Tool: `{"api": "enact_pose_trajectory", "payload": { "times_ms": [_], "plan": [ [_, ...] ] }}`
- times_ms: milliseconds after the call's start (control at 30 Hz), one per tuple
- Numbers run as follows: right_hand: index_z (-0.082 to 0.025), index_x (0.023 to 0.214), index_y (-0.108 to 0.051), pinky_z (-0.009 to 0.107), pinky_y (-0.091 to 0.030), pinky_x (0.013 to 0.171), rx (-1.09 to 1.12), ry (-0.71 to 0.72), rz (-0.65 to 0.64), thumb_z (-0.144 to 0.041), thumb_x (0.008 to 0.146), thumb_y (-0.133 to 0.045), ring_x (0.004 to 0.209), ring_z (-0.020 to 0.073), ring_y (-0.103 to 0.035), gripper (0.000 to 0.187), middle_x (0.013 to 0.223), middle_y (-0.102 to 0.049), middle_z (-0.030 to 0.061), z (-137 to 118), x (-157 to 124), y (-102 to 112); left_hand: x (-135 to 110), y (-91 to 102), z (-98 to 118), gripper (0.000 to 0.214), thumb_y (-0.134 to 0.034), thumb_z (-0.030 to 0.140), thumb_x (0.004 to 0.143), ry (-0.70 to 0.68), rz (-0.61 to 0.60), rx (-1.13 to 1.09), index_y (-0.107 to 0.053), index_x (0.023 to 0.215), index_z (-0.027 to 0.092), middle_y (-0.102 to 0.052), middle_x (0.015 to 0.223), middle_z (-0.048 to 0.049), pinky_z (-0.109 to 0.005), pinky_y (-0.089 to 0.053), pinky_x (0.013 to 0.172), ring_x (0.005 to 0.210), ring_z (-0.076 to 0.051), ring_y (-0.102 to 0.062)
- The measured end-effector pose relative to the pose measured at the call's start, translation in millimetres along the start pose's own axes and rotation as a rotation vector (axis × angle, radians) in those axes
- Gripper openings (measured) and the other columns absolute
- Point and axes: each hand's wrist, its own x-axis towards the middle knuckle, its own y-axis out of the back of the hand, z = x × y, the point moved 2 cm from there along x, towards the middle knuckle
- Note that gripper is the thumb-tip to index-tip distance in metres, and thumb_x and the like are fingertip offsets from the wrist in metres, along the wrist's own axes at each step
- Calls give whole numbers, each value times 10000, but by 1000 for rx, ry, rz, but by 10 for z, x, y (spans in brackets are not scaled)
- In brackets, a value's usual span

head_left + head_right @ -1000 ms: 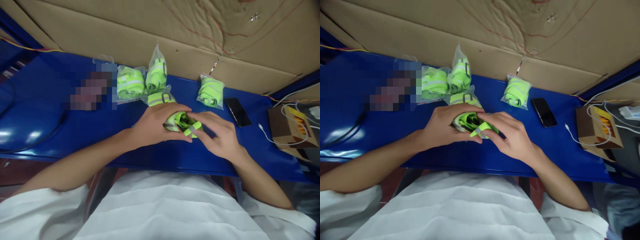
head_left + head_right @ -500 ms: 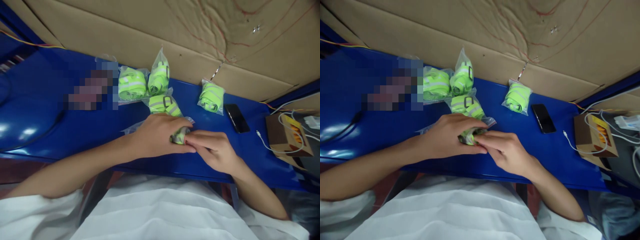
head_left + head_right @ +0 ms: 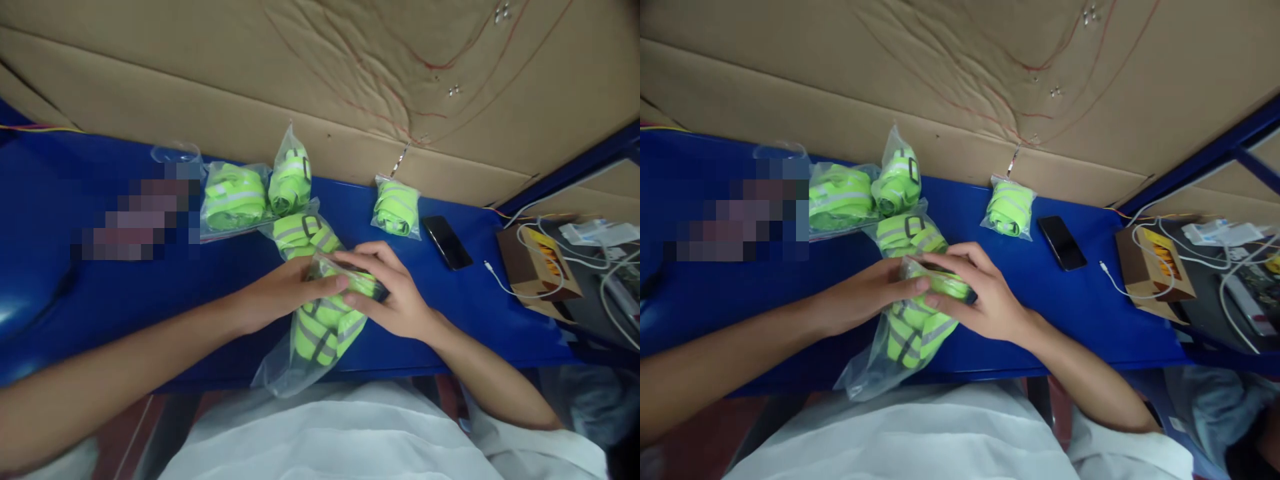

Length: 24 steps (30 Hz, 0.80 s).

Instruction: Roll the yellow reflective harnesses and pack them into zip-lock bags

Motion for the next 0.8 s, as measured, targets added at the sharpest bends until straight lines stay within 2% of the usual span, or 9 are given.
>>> {"api": "enact_pose_trajectory", "payload": {
  "times_ms": [100, 200, 267, 333, 433, 533, 600, 700, 800],
  "plan": [
    [-194, 1315, -648, 282, -557, 901, 75, -214, 83, -380, 964, -777, 1062, 166, -650, 418, 1207, -632, 89, 121, -21, -5, -16, 26, -100, 537, -832, 601, 858, 20, 119, -90, -774, 1253, 242, -732, 1320, -66, -352, -486, 1085, 1292, -301, -644],
    [-176, 998, -667, 225, -527, 712, 302, -388, 156, -414, 910, -828, 835, 126, -649, 301, 958, -677, 34, 182, -17, -39, -39, 0, -112, 448, -866, 530, 848, -63, 204, -139, -810, 1176, 231, -757, 1250, -62, -311, -493, 998, 1208, -270, -667],
    [-163, 799, -617, 210, -504, 671, 413, -389, 192, -397, 878, -856, 754, 108, -618, 343, 831, -652, 15, 183, 8, -47, -50, -16, -95, 354, -888, 488, 836, -105, 197, -161, -839, 1057, 215, -783, 1113, -50, -267, -495, 911, 1074, -223, -687],
    [-156, 720, -590, 205, -502, 677, 455, -353, 187, -385, 863, -869, 746, 103, -609, 389, 790, -633, 13, 177, 39, -22, -55, -20, -79, 307, -900, 472, 826, -111, 151, -198, -850, 970, 206, -783, 991, -34, -227, -484, 819, 936, -172, -678],
    [-159, 790, -660, 213, -526, 695, 480, -335, 68, -433, 884, -847, 799, 119, -650, 345, 873, -676, 38, 191, 69, 63, -53, 1, -74, 326, -910, 479, 814, -90, 117, -270, -847, 982, 206, -776, 935, -29, -210, -480, 754, 855, -149, -667],
    [-169, 902, -720, 217, -538, 694, 449, -348, -14, -408, 922, -813, 816, 128, -671, 258, 946, -716, 54, 222, 57, 171, -25, 33, -88, 399, -898, 483, 830, -90, 92, -326, -812, 1135, 241, -784, 1043, -36, -229, -509, 788, 913, -171, -694],
    [-179, 903, -729, 194, -514, 667, 417, -337, -4, -332, 937, -801, 756, 102, -646, 172, 888, -710, 30, 227, 30, 235, 8, 62, -92, 399, -881, 484, 851, -105, 49, -298, -804, 1161, 246, -781, 1081, -39, -229, -508, 798, 943, -173, -696],
    [-203, 900, -749, 165, -490, 670, 367, -280, 50, -225, 927, -803, 730, 73, -621, 64, 829, -686, -1, 203, -12, 313, 47, 108, -54, 329, -868, 455, 868, -147, -51, -153, -835, 1094, 217, -782, 1067, -50, -227, -494, 834, 979, -176, -688],
    [-236, 1003, -769, 158, -510, 730, 343, -296, 85, -227, 925, -809, 797, 74, -639, 88, 890, -700, 0, 209, -31, 364, 47, 146, 21, 288, -865, 414, 873, -205, -34, -59, -839, 1060, 197, -779, 1018, -51, -235, -491, 856, 958, -172, -680]
  ]
}}
